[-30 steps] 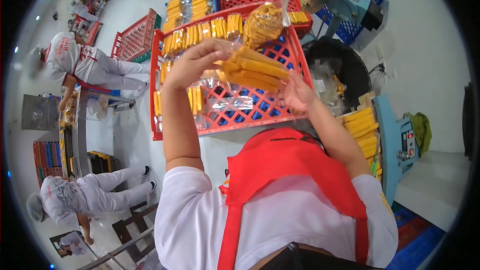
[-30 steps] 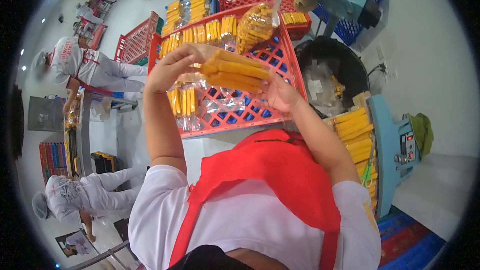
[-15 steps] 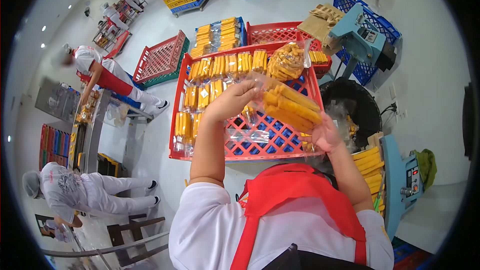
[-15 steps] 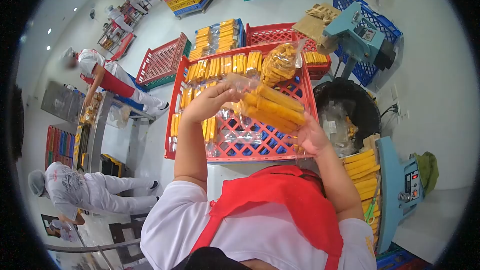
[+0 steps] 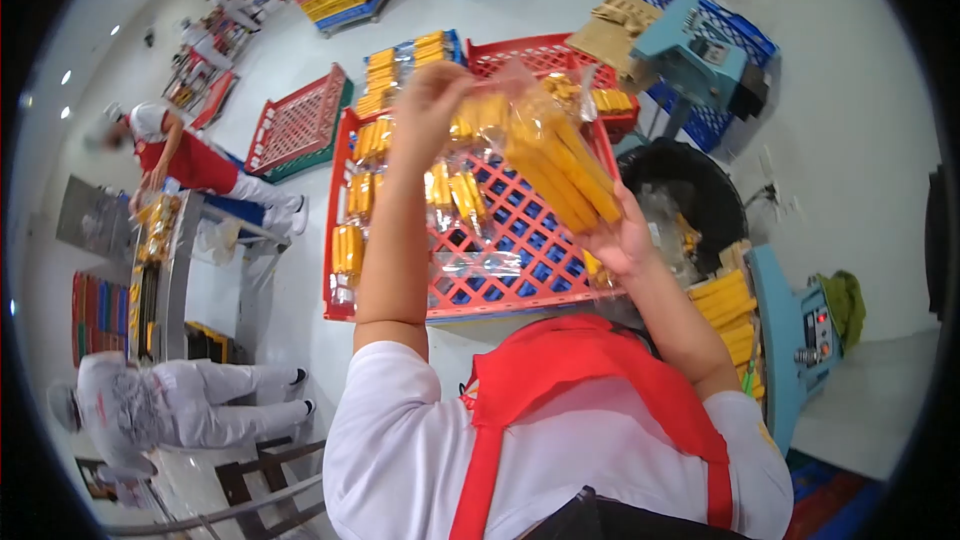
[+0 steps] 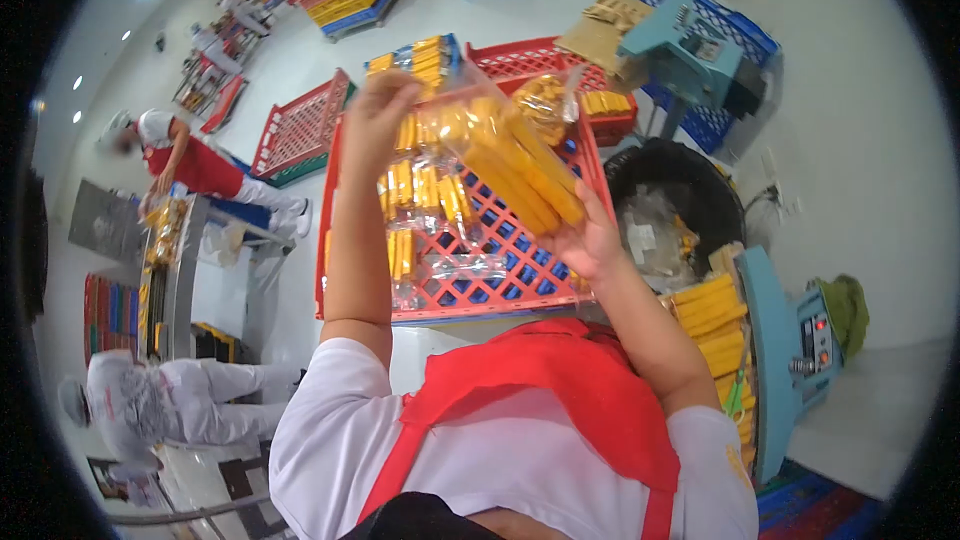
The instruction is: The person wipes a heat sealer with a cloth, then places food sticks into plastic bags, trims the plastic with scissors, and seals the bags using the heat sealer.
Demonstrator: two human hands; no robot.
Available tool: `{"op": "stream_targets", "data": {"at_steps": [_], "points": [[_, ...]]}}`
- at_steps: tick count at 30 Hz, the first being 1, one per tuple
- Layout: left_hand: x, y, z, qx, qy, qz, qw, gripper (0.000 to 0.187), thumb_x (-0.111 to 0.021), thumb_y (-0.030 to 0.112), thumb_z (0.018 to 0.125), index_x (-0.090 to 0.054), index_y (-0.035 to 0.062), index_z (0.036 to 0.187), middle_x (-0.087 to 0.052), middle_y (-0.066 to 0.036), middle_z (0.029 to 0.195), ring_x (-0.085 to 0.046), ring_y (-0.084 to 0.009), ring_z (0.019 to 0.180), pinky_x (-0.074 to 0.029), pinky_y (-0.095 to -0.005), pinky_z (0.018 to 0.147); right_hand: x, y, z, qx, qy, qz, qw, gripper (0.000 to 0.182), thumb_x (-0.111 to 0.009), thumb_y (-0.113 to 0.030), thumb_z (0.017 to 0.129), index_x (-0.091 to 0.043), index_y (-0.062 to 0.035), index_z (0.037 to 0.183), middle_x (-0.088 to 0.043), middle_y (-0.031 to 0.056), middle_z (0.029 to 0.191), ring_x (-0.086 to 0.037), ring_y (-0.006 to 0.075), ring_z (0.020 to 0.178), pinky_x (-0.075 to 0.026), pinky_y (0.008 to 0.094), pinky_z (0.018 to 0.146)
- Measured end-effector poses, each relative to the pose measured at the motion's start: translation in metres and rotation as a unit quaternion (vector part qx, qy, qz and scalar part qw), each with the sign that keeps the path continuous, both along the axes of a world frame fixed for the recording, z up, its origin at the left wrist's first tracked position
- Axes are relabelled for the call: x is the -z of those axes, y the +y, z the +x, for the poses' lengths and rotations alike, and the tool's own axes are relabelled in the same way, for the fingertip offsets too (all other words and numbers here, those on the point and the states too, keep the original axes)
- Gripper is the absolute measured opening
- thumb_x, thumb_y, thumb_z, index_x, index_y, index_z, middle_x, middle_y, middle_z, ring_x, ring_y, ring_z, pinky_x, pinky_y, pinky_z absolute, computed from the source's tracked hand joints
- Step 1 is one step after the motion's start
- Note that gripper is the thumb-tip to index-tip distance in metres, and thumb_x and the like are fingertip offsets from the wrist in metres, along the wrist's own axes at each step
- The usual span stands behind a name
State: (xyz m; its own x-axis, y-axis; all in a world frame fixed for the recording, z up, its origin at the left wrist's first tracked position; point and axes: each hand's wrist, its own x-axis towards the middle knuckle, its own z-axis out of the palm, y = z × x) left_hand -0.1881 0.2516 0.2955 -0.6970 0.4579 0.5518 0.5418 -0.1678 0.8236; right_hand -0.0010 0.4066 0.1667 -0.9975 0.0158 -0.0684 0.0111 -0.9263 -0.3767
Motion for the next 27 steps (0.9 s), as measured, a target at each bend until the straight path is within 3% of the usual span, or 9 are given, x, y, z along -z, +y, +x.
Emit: {"op": "stream_targets", "data": {"at_steps": [2,7,10,19,21,22,24,25,27], "points": [[-0.007,-0.004,0.005,-0.073,-0.019,0.066,0.995,0.010,-0.062,0.002,0.072,-0.052,0.0038,0.077,-0.052,0.000,0.068,-0.046,-0.0056,0.061,-0.036,-0.0183,0.054,-0.008,0.001,-0.004,0.031,0.012,-0.030,0.999,0.051,-0.041,-0.044,0.084,-0.040,-0.0100,0.122,-0.045,0.0115,0.120,-0.047,0.0291,0.107,-0.041,0.0424,0.086],[0.055,0.017,0.038,-0.005,-0.202,0.078,0.976,0.011,-0.062,0.004,0.074,-0.051,0.0053,0.075,-0.050,0.003,0.066,-0.044,-0.0030,0.059,-0.033,-0.0156,0.053,-0.021,0.010,-0.011,0.087,0.068,-0.071,0.991,0.055,-0.044,-0.046,0.082,-0.044,-0.0034,0.117,-0.048,0.0181,0.115,-0.048,0.0327,0.104,-0.040,0.0413,0.087],[0.083,0.034,0.053,-0.003,-0.264,0.107,0.959,0.010,-0.062,0.004,0.075,-0.052,0.0051,0.075,-0.051,0.003,0.067,-0.045,-0.0031,0.060,-0.035,-0.0151,0.055,-0.033,0.007,-0.012,0.118,0.063,-0.053,0.990,0.053,-0.043,-0.046,0.082,-0.043,-0.0077,0.119,-0.049,0.0138,0.113,-0.051,0.0299,0.097,-0.041,0.0397,0.083],[0.094,0.039,0.066,-0.009,-0.265,0.013,0.964,0.012,-0.056,0.011,0.081,-0.056,-0.0006,0.082,-0.057,-0.002,0.073,-0.051,-0.0069,0.066,-0.041,-0.0191,0.063,-0.035,0.007,-0.010,0.132,0.055,-0.070,0.987,0.051,-0.042,-0.045,0.083,-0.044,-0.0071,0.117,-0.051,0.0140,0.110,-0.051,0.0313,0.098,-0.041,0.0401,0.084],[0.091,0.043,0.069,0.051,-0.235,0.002,0.971,0.028,-0.049,0.021,0.086,-0.053,0.0007,0.104,-0.057,-0.006,0.096,-0.052,-0.0114,0.088,-0.039,-0.0253,0.077,-0.032,0.007,-0.009,0.128,0.055,-0.069,0.988,0.051,-0.042,-0.045,0.083,-0.044,-0.0074,0.117,-0.051,0.0134,0.112,-0.050,0.0313,0.100,-0.041,0.0405,0.084],[0.089,0.047,0.072,0.051,-0.235,0.004,0.971,0.028,-0.049,0.021,0.086,-0.053,0.0007,0.104,-0.057,-0.006,0.096,-0.052,-0.0114,0.088,-0.039,-0.0253,0.077,-0.027,0.005,-0.009,0.116,0.064,-0.056,0.990,0.053,-0.042,-0.044,0.083,-0.042,-0.0060,0.119,-0.048,0.0147,0.116,-0.047,0.0316,0.104,-0.040,0.0403,0.085],[0.086,0.055,0.079,0.194,-0.299,0.053,0.933,0.042,-0.045,0.021,0.087,-0.036,0.0031,0.124,-0.051,-0.007,0.107,-0.050,-0.0131,0.094,-0.039,-0.0274,0.081,-0.024,-0.001,-0.006,0.100,0.072,-0.043,0.991,0.054,-0.041,-0.044,0.083,-0.040,-0.0046,0.121,-0.045,0.0160,0.120,-0.045,0.0318,0.108,-0.039,0.0402,0.087],[0.081,0.056,0.080,0.232,-0.311,0.067,0.919,0.052,-0.046,0.019,0.086,-0.023,0.0059,0.131,-0.044,-0.008,0.119,-0.047,-0.0152,0.102,-0.039,-0.0282,0.085,-0.024,-0.003,-0.003,0.074,0.049,0.026,0.996,0.053,-0.041,-0.042,0.084,-0.039,-0.0054,0.122,-0.045,0.0141,0.120,-0.046,0.0303,0.108,-0.039,0.0391,0.086],[0.076,0.050,0.076,0.295,-0.359,0.086,0.881,0.052,-0.047,0.019,0.086,-0.024,0.0055,0.130,-0.044,-0.008,0.120,-0.046,-0.0160,0.105,-0.038,-0.0290,0.087,-0.019,0.002,0.000,0.019,0.013,0.183,0.983,0.048,-0.043,-0.034,0.085,-0.035,-0.0079,0.125,-0.047,0.0081,0.119,-0.047,0.0254,0.107,-0.038,0.0376,0.087]]}}
